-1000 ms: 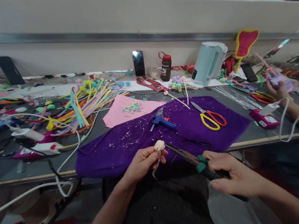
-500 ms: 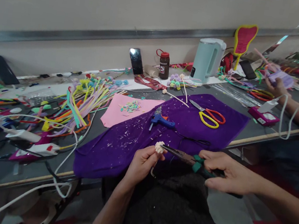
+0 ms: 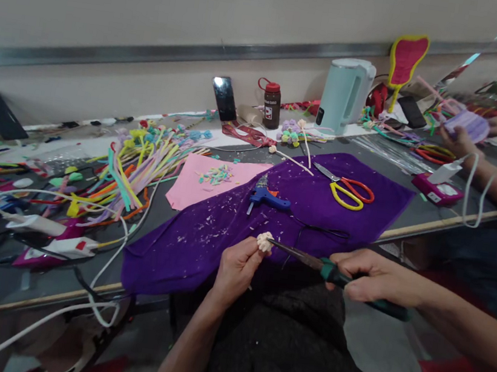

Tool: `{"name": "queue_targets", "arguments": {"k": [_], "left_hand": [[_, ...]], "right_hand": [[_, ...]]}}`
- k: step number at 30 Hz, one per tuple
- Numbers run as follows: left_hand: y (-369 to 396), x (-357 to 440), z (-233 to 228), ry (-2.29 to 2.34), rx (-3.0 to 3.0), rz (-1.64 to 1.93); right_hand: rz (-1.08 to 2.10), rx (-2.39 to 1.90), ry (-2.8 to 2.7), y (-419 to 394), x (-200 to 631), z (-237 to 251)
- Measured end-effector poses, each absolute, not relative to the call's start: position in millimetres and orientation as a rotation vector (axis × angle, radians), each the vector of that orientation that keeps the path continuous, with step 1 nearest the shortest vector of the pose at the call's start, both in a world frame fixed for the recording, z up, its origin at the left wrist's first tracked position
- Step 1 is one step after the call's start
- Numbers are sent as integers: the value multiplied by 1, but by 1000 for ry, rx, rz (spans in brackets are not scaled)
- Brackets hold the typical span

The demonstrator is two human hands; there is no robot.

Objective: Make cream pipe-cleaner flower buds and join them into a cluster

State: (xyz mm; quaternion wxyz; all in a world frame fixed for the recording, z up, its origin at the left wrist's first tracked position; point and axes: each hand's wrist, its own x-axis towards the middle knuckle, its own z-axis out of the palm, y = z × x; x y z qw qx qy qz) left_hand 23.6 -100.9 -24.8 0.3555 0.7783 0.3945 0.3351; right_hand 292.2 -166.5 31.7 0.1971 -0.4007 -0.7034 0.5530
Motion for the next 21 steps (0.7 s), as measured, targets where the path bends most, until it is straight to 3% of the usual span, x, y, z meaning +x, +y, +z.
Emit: {"name": "queue_targets", "arguments": {"k": [13,21], "left_hand": [[-101,27,-27,1113,2074,911],[-98,22,-27,1115,1810,909]], "right_hand": [[1961,-1157,-1444,-166,290,22],[1667,-1115,-1740,-165,293,31]]}}
